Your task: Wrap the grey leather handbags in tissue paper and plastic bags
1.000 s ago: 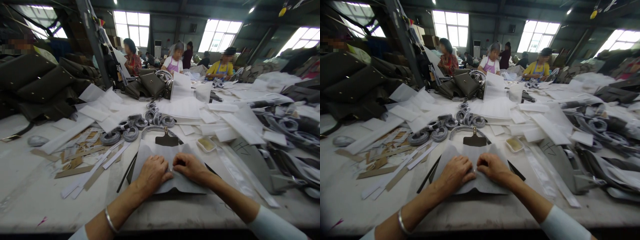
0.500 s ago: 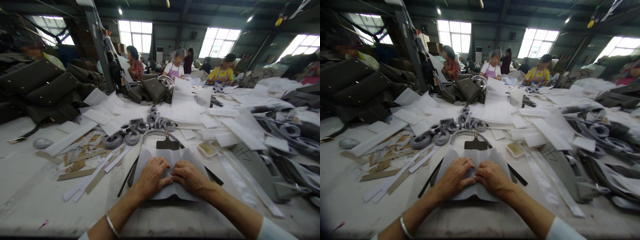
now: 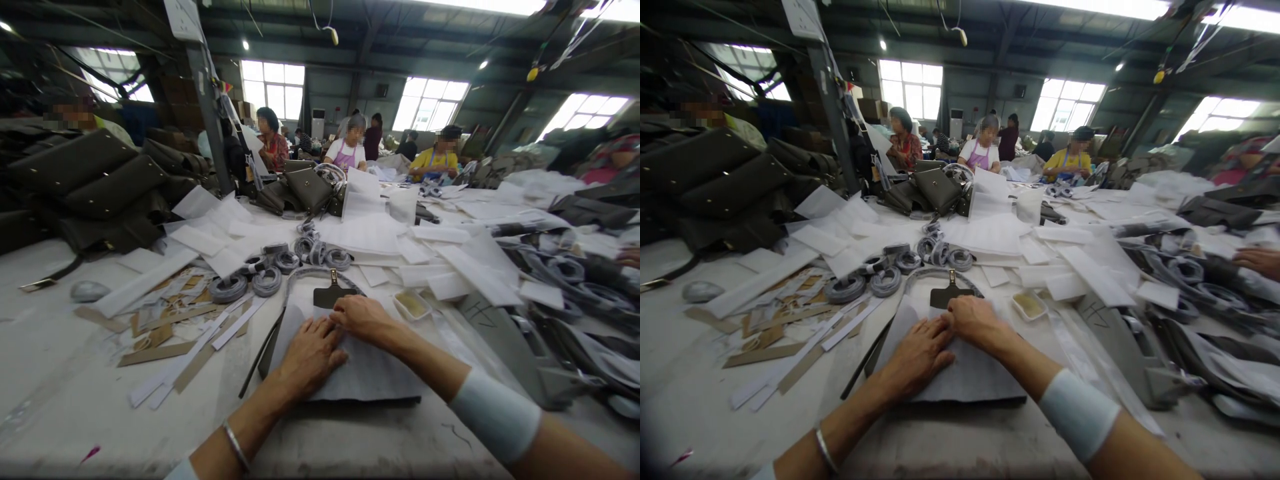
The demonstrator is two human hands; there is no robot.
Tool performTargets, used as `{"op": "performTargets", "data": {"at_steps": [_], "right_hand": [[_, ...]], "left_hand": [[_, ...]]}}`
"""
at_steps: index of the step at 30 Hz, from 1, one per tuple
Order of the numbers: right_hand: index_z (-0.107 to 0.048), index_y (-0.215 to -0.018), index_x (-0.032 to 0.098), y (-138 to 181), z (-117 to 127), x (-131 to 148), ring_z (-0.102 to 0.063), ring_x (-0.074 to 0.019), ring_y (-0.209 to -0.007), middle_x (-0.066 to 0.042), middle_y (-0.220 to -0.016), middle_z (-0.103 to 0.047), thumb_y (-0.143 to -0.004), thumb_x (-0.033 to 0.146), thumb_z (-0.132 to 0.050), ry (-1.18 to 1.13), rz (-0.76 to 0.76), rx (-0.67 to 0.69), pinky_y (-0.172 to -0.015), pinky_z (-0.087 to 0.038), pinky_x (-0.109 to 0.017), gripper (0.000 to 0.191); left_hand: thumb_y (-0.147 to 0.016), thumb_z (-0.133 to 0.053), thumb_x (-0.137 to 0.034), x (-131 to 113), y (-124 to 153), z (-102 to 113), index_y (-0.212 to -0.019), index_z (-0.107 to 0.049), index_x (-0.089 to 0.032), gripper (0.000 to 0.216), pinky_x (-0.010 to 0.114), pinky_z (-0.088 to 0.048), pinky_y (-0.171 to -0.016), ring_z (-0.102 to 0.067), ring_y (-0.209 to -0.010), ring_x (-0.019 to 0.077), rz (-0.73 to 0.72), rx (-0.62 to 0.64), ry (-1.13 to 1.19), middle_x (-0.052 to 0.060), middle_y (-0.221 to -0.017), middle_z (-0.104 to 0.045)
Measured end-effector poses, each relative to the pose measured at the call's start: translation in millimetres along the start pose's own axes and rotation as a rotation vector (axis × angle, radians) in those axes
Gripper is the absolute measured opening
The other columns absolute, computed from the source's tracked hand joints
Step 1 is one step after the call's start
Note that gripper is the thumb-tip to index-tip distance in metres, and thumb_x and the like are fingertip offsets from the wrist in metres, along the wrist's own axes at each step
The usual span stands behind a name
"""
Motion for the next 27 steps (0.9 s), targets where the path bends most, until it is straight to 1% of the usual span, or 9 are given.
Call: {"op": "performTargets", "data": {"at_steps": [4,6,9,12,17,20,22,25,27], "right_hand": [[-0.069,-0.086,0.017,3,-32,-3,-0.063,-0.0248,-0.092,-0.013,-0.095,-0.070,-0.099,0.025,-0.045,0.081,-0.034,-0.108,-0.081,-0.043,-0.036,0.028],[-0.067,-0.089,0.017,8,-41,-7,-0.061,-0.0260,-0.096,-0.014,-0.097,-0.069,-0.101,0.028,-0.043,0.110,-0.021,-0.170,-0.086,-0.042,-0.039,0.029],[-0.067,-0.088,0.017,11,-45,-11,-0.061,-0.0258,-0.093,-0.012,-0.093,-0.068,-0.102,0.030,-0.044,0.146,0.006,-0.243,-0.085,-0.043,-0.039,0.030],[-0.067,-0.085,0.017,11,-44,-12,-0.063,-0.0248,-0.089,-0.011,-0.090,-0.069,-0.102,0.032,-0.043,0.141,0.012,-0.233,-0.081,-0.043,-0.037,0.033],[-0.067,-0.082,0.019,5,-40,-18,-0.068,-0.0227,-0.083,-0.010,-0.086,-0.073,-0.104,0.039,-0.038,0.077,-0.046,-0.176,-0.074,-0.042,-0.032,0.041],[-0.066,-0.080,0.021,-2,-41,-24,-0.070,-0.0213,-0.076,-0.008,-0.082,-0.074,-0.104,0.045,-0.035,0.050,-0.061,-0.143,-0.067,-0.042,-0.030,0.047],[-0.065,-0.079,0.022,-5,-43,-26,-0.070,-0.0214,-0.073,-0.008,-0.080,-0.074,-0.103,0.048,-0.036,0.035,-0.087,-0.134,-0.065,-0.042,-0.030,0.046],[-0.064,-0.090,0.020,-6,-46,-28,-0.071,-0.0228,-0.073,-0.008,-0.078,-0.073,-0.102,0.044,-0.040,0.023,-0.161,-0.168,-0.067,-0.044,-0.031,0.035],[-0.060,-0.110,0.018,-4,-48,-30,-0.070,-0.0249,-0.088,-0.011,-0.093,-0.073,-0.100,0.038,-0.044,0.023,-0.200,-0.224,-0.077,-0.047,-0.034,0.027]], "left_hand": [[-0.093,-0.060,-0.042,6,1,1,-0.131,-0.054,-0.017,0.046,0.044,-0.042,-0.109,-0.056,-0.125,0.0256,0.071,-0.077,0.023,0.012,-0.134,-0.060],[-0.095,-0.056,-0.042,10,1,-2,-0.131,-0.055,-0.014,0.045,0.047,-0.041,-0.110,-0.053,-0.128,0.0281,0.149,-0.144,-0.036,0.014,-0.135,-0.060],[-0.098,-0.050,-0.041,15,0,-5,-0.130,-0.056,-0.014,0.043,0.057,-0.033,-0.113,-0.045,-0.136,0.0330,0.230,-0.200,-0.160,0.016,-0.139,-0.057],[-0.098,-0.050,-0.042,15,-1,-7,-0.129,-0.057,-0.014,0.043,0.057,-0.030,-0.114,-0.048,-0.133,0.0323,0.235,-0.167,-0.199,0.016,-0.135,-0.060],[-0.099,-0.050,-0.037,14,-3,0,-0.127,-0.058,-0.014,0.037,0.053,-0.031,-0.112,-0.059,-0.115,0.0266,0.241,-0.168,-0.199,0.012,-0.118,-0.067],[-0.099,-0.050,-0.036,15,-6,3,-0.117,-0.062,-0.014,0.031,0.051,-0.036,-0.105,-0.060,-0.106,0.0269,0.269,-0.167,-0.214,0.011,-0.106,-0.068],[-0.099,-0.049,-0.036,15,-8,4,-0.110,-0.063,-0.015,0.028,0.050,-0.038,-0.101,-0.060,-0.103,0.0273,0.280,-0.156,-0.231,0.010,-0.102,-0.068],[-0.099,-0.049,-0.035,14,-11,4,-0.105,-0.063,-0.014,0.026,0.049,-0.038,-0.097,-0.059,-0.100,0.0279,0.271,-0.158,-0.263,0.010,-0.100,-0.067],[-0.099,-0.049,-0.035,14,-11,4,-0.103,-0.063,-0.014,0.025,0.048,-0.038,-0.097,-0.058,-0.099,0.0276,0.254,-0.171,-0.270,0.010,-0.099,-0.067]]}}
Point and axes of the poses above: each hand's wrist, its own y-axis away from the middle knuckle, its own z-axis out of the back of the hand, x = y × z, the point moved 4 cm from there along -y, towards the middle knuckle
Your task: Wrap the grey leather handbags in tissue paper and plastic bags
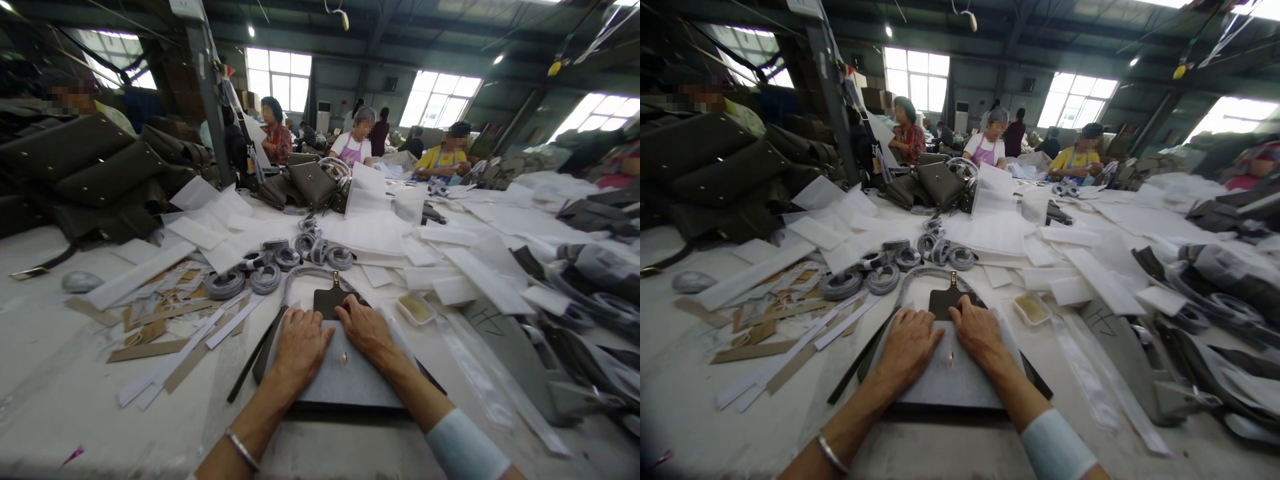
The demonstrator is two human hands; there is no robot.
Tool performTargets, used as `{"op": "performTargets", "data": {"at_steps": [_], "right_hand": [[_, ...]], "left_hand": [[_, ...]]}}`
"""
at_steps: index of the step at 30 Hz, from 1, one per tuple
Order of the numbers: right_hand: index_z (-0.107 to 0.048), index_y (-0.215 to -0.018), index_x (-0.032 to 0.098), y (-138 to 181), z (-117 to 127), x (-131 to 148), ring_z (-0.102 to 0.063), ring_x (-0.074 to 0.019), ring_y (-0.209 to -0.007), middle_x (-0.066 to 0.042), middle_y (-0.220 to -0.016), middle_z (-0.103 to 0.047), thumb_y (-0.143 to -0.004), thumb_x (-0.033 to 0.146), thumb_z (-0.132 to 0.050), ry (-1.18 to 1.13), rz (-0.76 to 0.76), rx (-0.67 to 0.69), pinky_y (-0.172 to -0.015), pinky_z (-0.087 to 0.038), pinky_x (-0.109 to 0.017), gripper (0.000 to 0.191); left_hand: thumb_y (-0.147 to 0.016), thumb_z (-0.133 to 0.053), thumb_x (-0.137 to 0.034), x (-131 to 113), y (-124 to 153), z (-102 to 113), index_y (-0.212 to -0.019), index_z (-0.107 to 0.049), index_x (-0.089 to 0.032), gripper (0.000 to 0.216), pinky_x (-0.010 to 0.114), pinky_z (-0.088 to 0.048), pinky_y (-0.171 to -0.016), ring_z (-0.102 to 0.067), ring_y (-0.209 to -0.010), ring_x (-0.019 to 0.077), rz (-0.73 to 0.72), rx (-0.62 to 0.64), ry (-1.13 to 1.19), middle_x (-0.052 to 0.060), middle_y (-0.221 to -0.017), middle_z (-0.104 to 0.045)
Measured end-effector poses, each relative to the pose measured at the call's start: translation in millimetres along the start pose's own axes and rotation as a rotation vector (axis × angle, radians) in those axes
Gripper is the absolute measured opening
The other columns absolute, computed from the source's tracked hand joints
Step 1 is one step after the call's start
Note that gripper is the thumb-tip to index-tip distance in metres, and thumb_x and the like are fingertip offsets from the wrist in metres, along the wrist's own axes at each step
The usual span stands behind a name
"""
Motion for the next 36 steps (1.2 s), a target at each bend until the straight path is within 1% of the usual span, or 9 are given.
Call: {"op": "performTargets", "data": {"at_steps": [3,6,11,14,16,18,23,29,36], "right_hand": [[-0.043,-0.138,0.016,0,-2,-4,-0.052,-0.0303,-0.126,-0.018,-0.134,-0.057,-0.093,0.033,-0.054,-0.053,0.012,-0.181,-0.100,-0.042,-0.044,0.049],[-0.036,-0.145,0.013,-7,-5,-14,-0.039,-0.0334,-0.138,-0.021,-0.147,-0.045,-0.085,0.033,-0.061,-0.212,0.005,-0.263,-0.110,-0.033,-0.050,0.068],[-0.047,-0.140,0.016,-15,3,-27,-0.059,-0.0270,-0.108,-0.011,-0.111,-0.066,-0.090,0.045,-0.053,-0.559,-0.061,-0.217,-0.097,-0.044,-0.045,0.058],[-0.070,-0.108,0.023,-5,17,-23,-0.058,-0.0237,-0.098,-0.006,-0.093,-0.068,-0.095,0.049,-0.046,-0.613,0.051,-0.258,-0.098,-0.041,-0.041,0.038],[-0.073,-0.082,0.023,3,23,-19,-0.058,-0.0227,-0.092,-0.005,-0.083,-0.066,-0.097,0.051,-0.043,-0.659,0.122,-0.259,-0.097,-0.041,-0.039,0.043],[-0.070,-0.072,0.023,9,27,-16,-0.058,-0.0218,-0.086,-0.005,-0.077,-0.064,-0.098,0.054,-0.039,-0.716,0.160,-0.250,-0.091,-0.044,-0.037,0.051],[-0.064,-0.065,0.022,9,26,-14,-0.061,-0.0205,-0.083,-0.005,-0.079,-0.065,-0.094,0.057,-0.048,-0.820,0.201,-0.184,-0.083,-0.047,-0.032,0.048],[-0.054,-0.056,0.021,9,23,-7,-0.059,-0.0163,-0.073,-0.001,-0.072,-0.062,-0.086,0.043,-0.067,-0.772,0.295,-0.131,-0.076,-0.045,-0.030,0.040],[-0.069,-0.085,0.022,15,24,3,-0.058,-0.0170,-0.090,0.001,-0.088,-0.062,-0.072,0.030,-0.084,-0.534,0.406,-0.058,-0.087,-0.043,-0.030,0.021]], "left_hand": [[-0.099,-0.049,-0.035,0,0,-1,-0.099,-0.063,-0.015,0.024,0.048,-0.036,-0.097,-0.058,-0.098,0.0264,-0.011,-0.006,0.014,0.009,-0.097,-0.067],[-0.098,-0.050,-0.035,1,0,-2,-0.100,-0.062,-0.014,0.024,0.048,-0.037,-0.097,-0.059,-0.098,0.0271,-0.012,-0.001,0.030,0.010,-0.097,-0.068],[-0.098,-0.049,-0.029,2,0,0,-0.102,-0.061,-0.012,0.022,0.048,-0.039,-0.096,-0.061,-0.096,0.0288,0.019,-0.018,0.045,0.012,-0.096,-0.068],[-0.097,-0.045,-0.022,5,0,-1,-0.098,-0.060,-0.013,0.018,0.047,-0.041,-0.094,-0.061,-0.093,0.0276,0.041,-0.029,0.047,0.012,-0.093,-0.067],[-0.095,-0.042,-0.015,7,0,-3,-0.095,-0.060,-0.014,0.018,0.046,-0.042,-0.093,-0.062,-0.091,0.0270,0.057,-0.032,0.047,0.012,-0.091,-0.067],[-0.092,-0.039,-0.010,9,-1,-5,-0.095,-0.059,-0.014,0.021,0.045,-0.043,-0.092,-0.062,-0.091,0.0265,0.075,-0.034,0.051,0.012,-0.092,-0.068],[-0.088,-0.036,-0.004,14,-2,-6,-0.093,-0.057,-0.017,0.025,0.042,-0.046,-0.088,-0.064,-0.088,0.0252,0.113,-0.039,0.089,0.010,-0.087,-0.068],[-0.087,-0.036,-0.004,18,-2,-5,-0.084,-0.053,-0.021,0.024,0.039,-0.048,-0.084,-0.063,-0.081,0.0238,0.144,-0.060,0.188,0.007,-0.078,-0.064],[-0.083,-0.036,-0.001,25,1,0,-0.098,-0.053,-0.019,0.029,0.037,-0.052,-0.087,-0.064,-0.094,0.0215,0.173,-0.142,0.333,0.008,-0.096,-0.065]]}}
Point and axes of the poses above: each hand's wrist, its own y-axis away from the middle knuckle, its own z-axis out of the back of the hand, x = y × z, the point moved 4 cm from there along -y, towards the middle knuckle
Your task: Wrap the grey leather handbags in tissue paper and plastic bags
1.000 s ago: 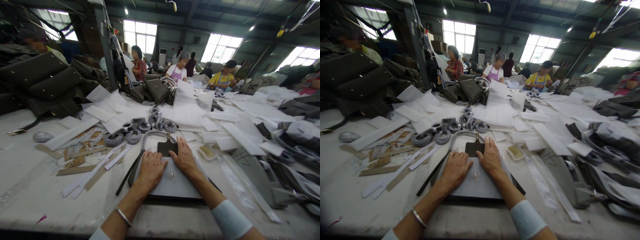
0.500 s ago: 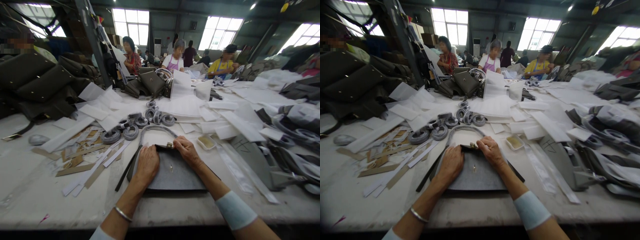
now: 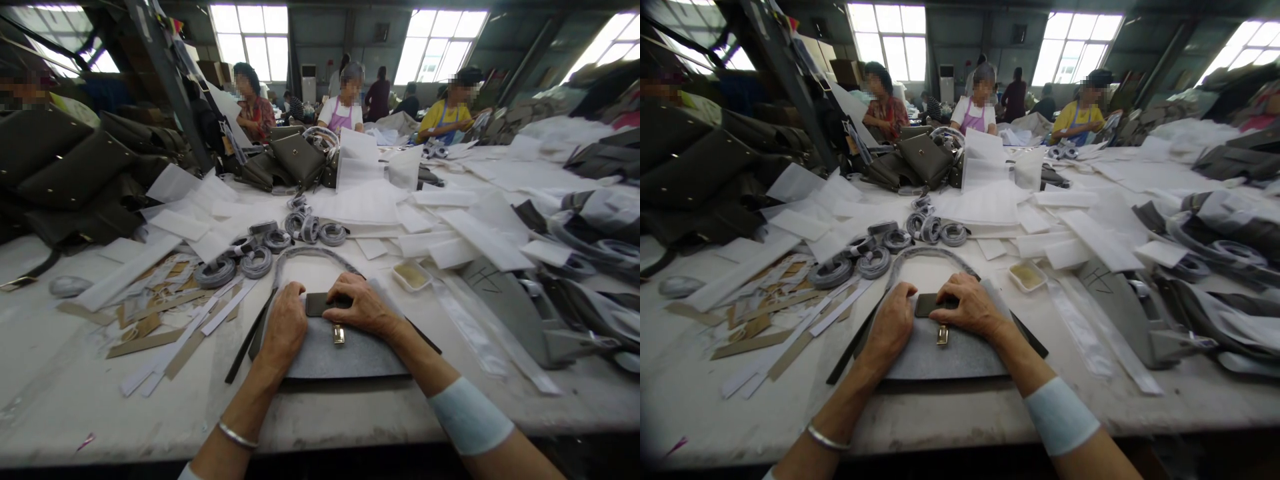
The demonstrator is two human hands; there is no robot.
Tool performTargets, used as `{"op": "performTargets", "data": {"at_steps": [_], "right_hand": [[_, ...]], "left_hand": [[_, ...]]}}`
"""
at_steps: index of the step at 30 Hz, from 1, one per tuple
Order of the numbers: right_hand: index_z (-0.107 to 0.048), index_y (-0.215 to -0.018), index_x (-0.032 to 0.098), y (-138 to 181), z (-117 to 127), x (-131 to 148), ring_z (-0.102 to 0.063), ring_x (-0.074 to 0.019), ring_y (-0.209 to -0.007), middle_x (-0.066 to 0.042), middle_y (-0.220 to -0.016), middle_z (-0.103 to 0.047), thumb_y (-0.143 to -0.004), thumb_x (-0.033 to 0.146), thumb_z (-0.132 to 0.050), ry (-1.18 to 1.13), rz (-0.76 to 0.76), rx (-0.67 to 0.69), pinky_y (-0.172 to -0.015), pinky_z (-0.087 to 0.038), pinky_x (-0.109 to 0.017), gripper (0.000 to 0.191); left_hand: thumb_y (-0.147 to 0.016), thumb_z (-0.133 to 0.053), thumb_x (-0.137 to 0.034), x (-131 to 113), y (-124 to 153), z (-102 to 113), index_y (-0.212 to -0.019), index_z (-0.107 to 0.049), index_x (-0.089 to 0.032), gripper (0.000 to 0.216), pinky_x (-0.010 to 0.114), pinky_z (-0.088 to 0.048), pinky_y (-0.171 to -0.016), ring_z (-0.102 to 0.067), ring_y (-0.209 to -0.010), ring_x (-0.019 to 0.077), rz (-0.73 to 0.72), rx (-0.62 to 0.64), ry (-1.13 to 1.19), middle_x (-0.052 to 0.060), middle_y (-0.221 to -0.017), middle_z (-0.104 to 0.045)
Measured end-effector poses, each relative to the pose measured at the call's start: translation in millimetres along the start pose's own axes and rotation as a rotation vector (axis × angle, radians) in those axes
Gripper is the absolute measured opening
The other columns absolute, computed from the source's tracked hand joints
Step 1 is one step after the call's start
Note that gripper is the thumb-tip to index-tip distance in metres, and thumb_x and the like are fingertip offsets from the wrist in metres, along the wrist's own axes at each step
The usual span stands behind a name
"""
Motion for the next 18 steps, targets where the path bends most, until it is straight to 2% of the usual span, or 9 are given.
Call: {"op": "performTargets", "data": {"at_steps": [2,4,7,10,13,16,18], "right_hand": [[-0.070,-0.083,0.022,-1,-1,0,-0.058,-0.0168,-0.090,0.000,-0.088,-0.062,-0.074,0.028,-0.082,0.008,0.004,0.014,-0.087,-0.043,-0.030,0.017],[-0.071,-0.083,0.021,-1,-2,-2,-0.059,-0.0163,-0.088,0.000,-0.086,-0.062,-0.077,0.027,-0.080,-0.002,0.002,0.005,-0.085,-0.044,-0.029,0.012],[-0.070,-0.081,0.021,-1,-5,-4,-0.059,-0.0163,-0.086,0.000,-0.085,-0.062,-0.079,0.027,-0.078,-0.019,0.015,-0.007,-0.083,-0.045,-0.029,0.010],[-0.070,-0.080,0.022,-1,-6,-7,-0.059,-0.0167,-0.087,0.000,-0.085,-0.062,-0.077,0.023,-0.078,-0.011,0.021,-0.017,-0.084,-0.045,-0.030,0.009],[-0.069,-0.079,0.022,-1,-8,-8,-0.058,-0.0162,-0.086,0.001,-0.084,-0.062,-0.077,0.020,-0.077,0.004,0.018,-0.017,-0.084,-0.045,-0.030,0.009],[-0.068,-0.076,0.022,-1,-10,-9,-0.057,-0.0158,-0.085,0.001,-0.083,-0.061,-0.077,0.019,-0.076,0.030,0.024,-0.010,-0.084,-0.044,-0.030,0.009],[-0.068,-0.076,0.022,-1,-10,-9,-0.057,-0.0159,-0.086,0.001,-0.083,-0.061,-0.078,0.019,-0.075,0.041,0.023,-0.011,-0.083,-0.043,-0.030,0.009]], "left_hand": [[-0.085,-0.036,-0.001,-6,4,8,-0.098,-0.054,-0.020,0.029,0.036,-0.051,-0.094,-0.062,-0.104,0.0200,-0.087,-0.025,0.101,0.008,-0.105,-0.065],[-0.088,-0.036,-0.002,-17,10,16,-0.096,-0.057,-0.020,0.029,0.034,-0.051,-0.095,-0.061,-0.108,0.0183,-0.265,-0.031,0.250,0.008,-0.109,-0.064],[-0.092,-0.040,-0.004,-35,23,22,-0.098,-0.062,-0.020,0.028,0.030,-0.053,-0.088,-0.063,-0.098,0.0161,-0.582,0.036,0.375,0.006,-0.101,-0.067],[-0.094,-0.043,-0.006,-46,30,21,-0.103,-0.062,-0.018,0.024,0.030,-0.052,-0.086,-0.062,-0.095,0.0165,-0.758,0.123,0.343,0.006,-0.098,-0.068],[-0.093,-0.043,-0.008,-51,32,22,-0.104,-0.062,-0.017,0.024,0.032,-0.052,-0.090,-0.062,-0.100,0.0181,-0.774,0.215,0.310,0.008,-0.101,-0.068],[-0.093,-0.048,-0.013,-50,33,23,-0.108,-0.062,-0.018,0.021,0.030,-0.054,-0.092,-0.063,-0.103,0.0179,-0.653,0.335,0.263,0.007,-0.107,-0.068],[-0.093,-0.053,-0.019,-48,34,25,-0.117,-0.060,-0.020,0.025,0.030,-0.053,-0.095,-0.063,-0.108,0.0183,-0.583,0.395,0.200,0.007,-0.118,-0.066]]}}
Point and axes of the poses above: each hand's wrist, its own y-axis away from the middle knuckle, its own z-axis out of the back of the hand, x = y × z, the point moved 4 cm from there along -y, towards the middle knuckle
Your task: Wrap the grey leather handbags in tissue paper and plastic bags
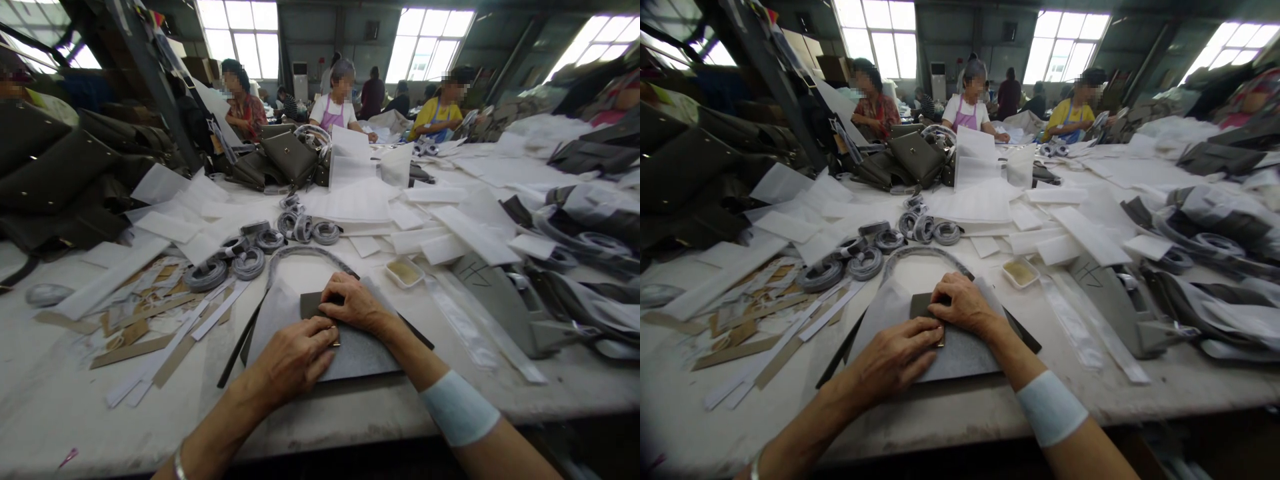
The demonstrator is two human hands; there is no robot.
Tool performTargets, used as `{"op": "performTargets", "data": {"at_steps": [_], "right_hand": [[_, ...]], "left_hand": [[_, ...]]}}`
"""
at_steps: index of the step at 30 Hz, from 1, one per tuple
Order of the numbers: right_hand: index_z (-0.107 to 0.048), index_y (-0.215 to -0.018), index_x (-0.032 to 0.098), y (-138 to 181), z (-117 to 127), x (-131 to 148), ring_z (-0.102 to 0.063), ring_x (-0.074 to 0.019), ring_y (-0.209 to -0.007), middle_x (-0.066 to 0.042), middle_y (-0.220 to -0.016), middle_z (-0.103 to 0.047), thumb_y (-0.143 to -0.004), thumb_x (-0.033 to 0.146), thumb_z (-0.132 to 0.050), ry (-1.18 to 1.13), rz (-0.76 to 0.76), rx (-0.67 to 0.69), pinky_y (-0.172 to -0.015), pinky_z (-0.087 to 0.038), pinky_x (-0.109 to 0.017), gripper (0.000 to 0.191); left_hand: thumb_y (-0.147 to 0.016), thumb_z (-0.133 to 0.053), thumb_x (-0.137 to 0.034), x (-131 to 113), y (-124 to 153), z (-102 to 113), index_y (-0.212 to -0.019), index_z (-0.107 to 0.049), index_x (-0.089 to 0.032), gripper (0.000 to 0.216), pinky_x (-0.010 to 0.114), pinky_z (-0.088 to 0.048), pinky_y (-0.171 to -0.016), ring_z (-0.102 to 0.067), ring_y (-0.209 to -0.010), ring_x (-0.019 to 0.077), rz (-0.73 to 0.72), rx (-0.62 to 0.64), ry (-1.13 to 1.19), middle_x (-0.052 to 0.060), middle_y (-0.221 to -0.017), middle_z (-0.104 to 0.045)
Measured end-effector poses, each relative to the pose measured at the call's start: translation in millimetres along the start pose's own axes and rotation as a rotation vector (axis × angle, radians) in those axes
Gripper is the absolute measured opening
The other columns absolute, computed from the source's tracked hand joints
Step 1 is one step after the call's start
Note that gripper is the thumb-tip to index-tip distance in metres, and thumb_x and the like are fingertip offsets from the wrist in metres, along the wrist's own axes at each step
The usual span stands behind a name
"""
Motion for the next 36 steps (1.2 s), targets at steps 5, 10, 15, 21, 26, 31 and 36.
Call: {"op": "performTargets", "data": {"at_steps": [5,10,15,21,26,31,36], "right_hand": [[-0.067,-0.077,0.022,1,2,1,-0.056,-0.0159,-0.086,0.001,-0.083,-0.061,-0.081,0.017,-0.073,-0.008,-0.003,0.004,-0.082,-0.043,-0.029,0.008],[-0.068,-0.078,0.022,2,0,1,-0.056,-0.0163,-0.087,0.001,-0.083,-0.062,-0.081,0.019,-0.074,0.018,0.009,0.013,-0.084,-0.043,-0.030,0.007],[-0.068,-0.078,0.021,-2,1,1,-0.056,-0.0171,-0.086,0.000,-0.082,-0.064,-0.082,0.020,-0.074,0.046,0.005,0.029,-0.085,-0.042,-0.032,0.007],[-0.074,-0.085,0.021,5,19,26,-0.061,-0.0153,-0.080,-0.001,-0.082,-0.070,-0.085,0.012,-0.068,0.019,0.122,0.254,-0.082,-0.044,-0.030,0.011],[-0.077,-0.100,0.023,28,26,33,-0.065,-0.0158,-0.088,-0.002,-0.090,-0.072,-0.084,0.011,-0.070,-0.079,0.069,0.379,-0.086,-0.047,-0.028,0.021],[-0.078,-0.101,0.025,35,21,26,-0.065,-0.0158,-0.087,-0.003,-0.093,-0.071,-0.086,0.022,-0.073,-0.016,0.080,0.340,-0.082,-0.048,-0.027,0.016],[-0.077,-0.100,0.025,29,22,31,-0.065,-0.0148,-0.088,-0.001,-0.095,-0.070,-0.088,0.027,-0.071,0.124,0.153,0.394,-0.086,-0.045,-0.028,0.014]], "left_hand": [[-0.092,-0.063,-0.034,-4,11,0,-0.136,-0.051,-0.019,0.048,0.047,-0.042,-0.111,-0.046,-0.136,0.0284,-0.028,0.082,-0.163,0.012,-0.143,-0.053],[-0.089,-0.064,-0.050,-8,14,-7,-0.138,-0.051,-0.026,0.056,0.052,-0.044,-0.107,-0.053,-0.129,0.0307,0.013,0.130,-0.241,0.012,-0.143,-0.053],[-0.087,-0.064,-0.056,-10,8,-15,-0.132,-0.056,-0.026,0.055,0.051,-0.046,-0.102,-0.056,-0.123,0.0321,0.055,0.158,-0.269,0.011,-0.138,-0.057],[-0.087,-0.064,-0.055,-7,14,-19,-0.134,-0.054,-0.026,0.057,0.051,-0.046,-0.103,-0.055,-0.124,0.0313,0.014,0.080,-0.287,0.011,-0.137,-0.058],[-0.088,-0.065,-0.049,-5,26,-24,-0.133,-0.055,-0.022,0.054,0.053,-0.048,-0.102,-0.058,-0.122,0.0314,-0.081,-0.073,-0.306,0.012,-0.136,-0.060],[-0.096,-0.057,-0.039,-4,34,-28,-0.129,-0.057,-0.018,0.040,0.048,-0.050,-0.102,-0.062,-0.116,0.0267,-0.134,-0.189,-0.296,0.012,-0.122,-0.067],[-0.098,-0.052,-0.037,-1,33,-30,-0.129,-0.058,-0.022,0.035,0.047,-0.049,-0.104,-0.063,-0.114,0.0245,-0.093,-0.202,-0.243,0.009,-0.116,-0.068]]}}
Point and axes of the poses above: each hand's wrist, its own y-axis away from the middle knuckle, its own z-axis out of the back of the hand, x = y × z, the point moved 4 cm from there along -y, towards the middle knuckle
